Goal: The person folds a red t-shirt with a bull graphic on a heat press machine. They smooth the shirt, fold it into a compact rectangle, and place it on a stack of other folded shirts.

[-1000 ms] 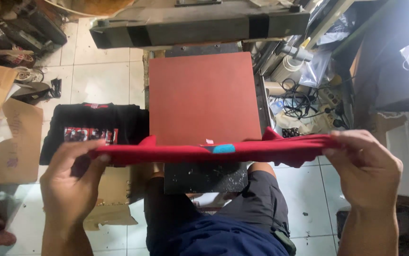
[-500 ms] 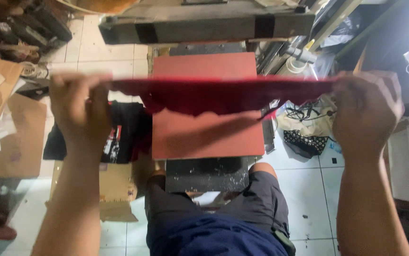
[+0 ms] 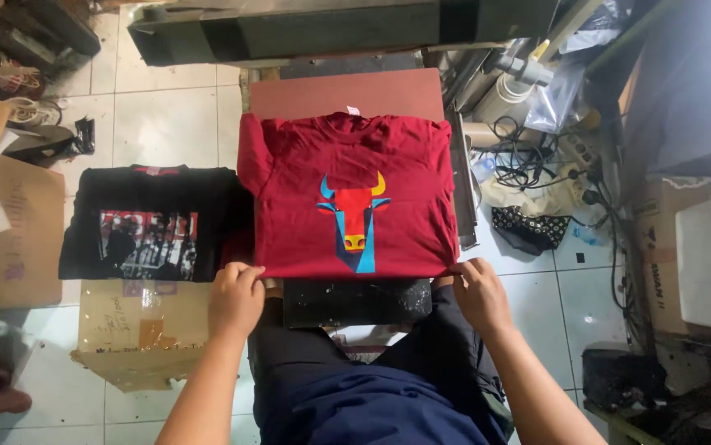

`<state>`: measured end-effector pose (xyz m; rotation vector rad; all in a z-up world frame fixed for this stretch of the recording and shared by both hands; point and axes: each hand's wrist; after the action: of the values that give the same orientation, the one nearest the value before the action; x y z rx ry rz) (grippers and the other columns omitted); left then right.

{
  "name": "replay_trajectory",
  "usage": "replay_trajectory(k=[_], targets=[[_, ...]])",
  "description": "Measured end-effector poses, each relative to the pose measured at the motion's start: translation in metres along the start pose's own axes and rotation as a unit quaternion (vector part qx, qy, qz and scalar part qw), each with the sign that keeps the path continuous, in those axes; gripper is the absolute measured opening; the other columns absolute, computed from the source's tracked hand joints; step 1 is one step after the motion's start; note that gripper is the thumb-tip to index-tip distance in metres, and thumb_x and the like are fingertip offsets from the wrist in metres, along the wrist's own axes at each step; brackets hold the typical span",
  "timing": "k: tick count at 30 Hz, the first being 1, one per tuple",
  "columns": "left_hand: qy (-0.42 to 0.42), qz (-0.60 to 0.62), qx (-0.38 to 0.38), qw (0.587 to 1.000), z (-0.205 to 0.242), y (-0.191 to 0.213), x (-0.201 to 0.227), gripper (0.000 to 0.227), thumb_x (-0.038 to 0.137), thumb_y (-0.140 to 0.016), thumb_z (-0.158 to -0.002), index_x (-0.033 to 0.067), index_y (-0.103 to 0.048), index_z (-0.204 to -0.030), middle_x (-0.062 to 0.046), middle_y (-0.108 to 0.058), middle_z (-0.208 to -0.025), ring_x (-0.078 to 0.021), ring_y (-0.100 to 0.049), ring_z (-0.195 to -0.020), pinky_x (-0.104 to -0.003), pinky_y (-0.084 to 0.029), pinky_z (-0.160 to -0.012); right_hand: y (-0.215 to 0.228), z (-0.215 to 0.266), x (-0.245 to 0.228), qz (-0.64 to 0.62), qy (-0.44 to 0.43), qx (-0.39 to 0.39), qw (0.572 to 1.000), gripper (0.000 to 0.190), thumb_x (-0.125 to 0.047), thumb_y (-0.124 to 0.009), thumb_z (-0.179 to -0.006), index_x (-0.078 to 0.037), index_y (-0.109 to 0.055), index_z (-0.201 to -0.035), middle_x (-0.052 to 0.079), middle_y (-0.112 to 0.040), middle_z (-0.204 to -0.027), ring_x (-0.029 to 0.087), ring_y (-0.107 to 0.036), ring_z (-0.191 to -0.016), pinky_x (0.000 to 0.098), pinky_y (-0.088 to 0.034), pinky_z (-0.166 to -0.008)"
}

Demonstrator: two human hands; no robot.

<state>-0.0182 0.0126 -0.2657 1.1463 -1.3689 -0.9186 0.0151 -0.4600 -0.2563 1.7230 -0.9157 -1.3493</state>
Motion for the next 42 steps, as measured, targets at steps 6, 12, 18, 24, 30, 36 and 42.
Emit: replay_trajectory(k=[6,12,18,24,30,36,42], targets=[[-0.096,0.021,0.066,0.993,-0.017,0.002,0.04,0.039,0.012,-0.067,-0.075,0.0254,-0.072,-0.111,-0.003,-0.063,-0.123,-0.0295,-0.063,-0.114,-0.043,-0.053,-0.096,0.05,-0.044,-0.103,-0.319,-0.176,-0.016,0.931,0.035,-0.003,-0.056,-0.084,-0.002,-0.073,-0.114,0.028,-0.067,-0.108,0.039,-0.066,-0.099,0.0504,-0.049,-0.092],[-0.109,0.041,-0.093,0.989,-0.042,0.012,0.143,0.061,0.011,-0.05,-0.092,0.012,-0.048,-0.154,-0.022,-0.037,-0.162,-0.0444,-0.039,-0.146,-0.061,-0.037,-0.112,-0.051,-0.052,-0.156,0.051,0.226,-0.148,0.961,0.07,-0.012,-0.048,-0.082,-0.006,-0.05,-0.151,0.018,-0.036,-0.166,0.038,-0.028,-0.154,0.0574,-0.022,-0.12],[0.013,-0.009,-0.347,0.938,-0.05,0.036,0.138,0.062,0.042,-0.027,-0.109,0.0239,-0.011,-0.167,-0.008,-0.001,-0.175,-0.0313,-0.002,-0.16,-0.061,-0.006,-0.125,-0.062,-0.057,-0.111,0.104,0.211,-0.089,0.968,0.073,-0.057,-0.05,-0.1,-0.02,-0.035,-0.162,0.008,-0.032,-0.168,0.028,-0.03,-0.154,0.0583,-0.019,-0.121],[0.008,-0.016,-0.322,0.947,-0.043,0.029,0.132,0.064,0.045,-0.03,-0.109,0.0203,-0.015,-0.166,-0.012,-0.005,-0.174,-0.0343,-0.007,-0.159,-0.062,-0.01,-0.124,-0.038,-0.069,-0.111,0.15,0.088,-0.118,0.978,0.07,-0.056,-0.044,-0.104,-0.013,-0.038,-0.16,0.013,-0.037,-0.165,0.03,-0.035,-0.152,0.0602,-0.022,-0.121],[0.016,-0.015,-0.321,0.947,-0.046,0.03,0.133,0.064,0.046,-0.032,-0.108,0.0222,-0.016,-0.165,-0.008,-0.007,-0.174,-0.033,-0.007,-0.159,-0.062,-0.015,-0.123,-0.108,-0.081,-0.141,0.057,0.178,-0.085,0.979,0.075,-0.059,-0.052,-0.096,-0.022,-0.039,-0.16,0.005,-0.035,-0.167,0.03,-0.031,-0.154,0.0647,-0.021,-0.12],[0.011,-0.038,-0.302,0.953,-0.049,0.02,0.129,0.06,0.047,-0.035,-0.107,0.0227,-0.027,-0.162,-0.008,-0.017,-0.171,-0.033,-0.016,-0.157,-0.061,-0.025,-0.121,-0.073,-0.123,-0.107,0.106,0.075,-0.085,0.988,0.076,-0.057,-0.049,-0.1,-0.02,-0.032,-0.164,0.009,-0.029,-0.169,0.034,-0.027,-0.155,0.0684,-0.021,-0.119],[-0.142,0.024,-0.023,0.989,-0.076,-0.014,0.149,0.054,0.029,-0.063,-0.092,0.012,-0.056,-0.143,-0.015,-0.047,-0.151,-0.0408,-0.045,-0.14,-0.057,-0.046,-0.1,-0.05,-0.071,-0.106,0.127,0.137,-0.141,0.972,0.077,-0.058,-0.051,-0.097,-0.022,-0.032,-0.162,0.008,-0.03,-0.169,0.032,-0.025,-0.155,0.066,-0.021,-0.12]])
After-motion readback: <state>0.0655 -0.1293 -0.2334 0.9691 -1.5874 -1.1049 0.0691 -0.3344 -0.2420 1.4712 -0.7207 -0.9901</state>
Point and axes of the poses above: each hand's wrist, its own z-axis away from the middle knuckle, its own y-axis out of the back of the hand, x = y × z
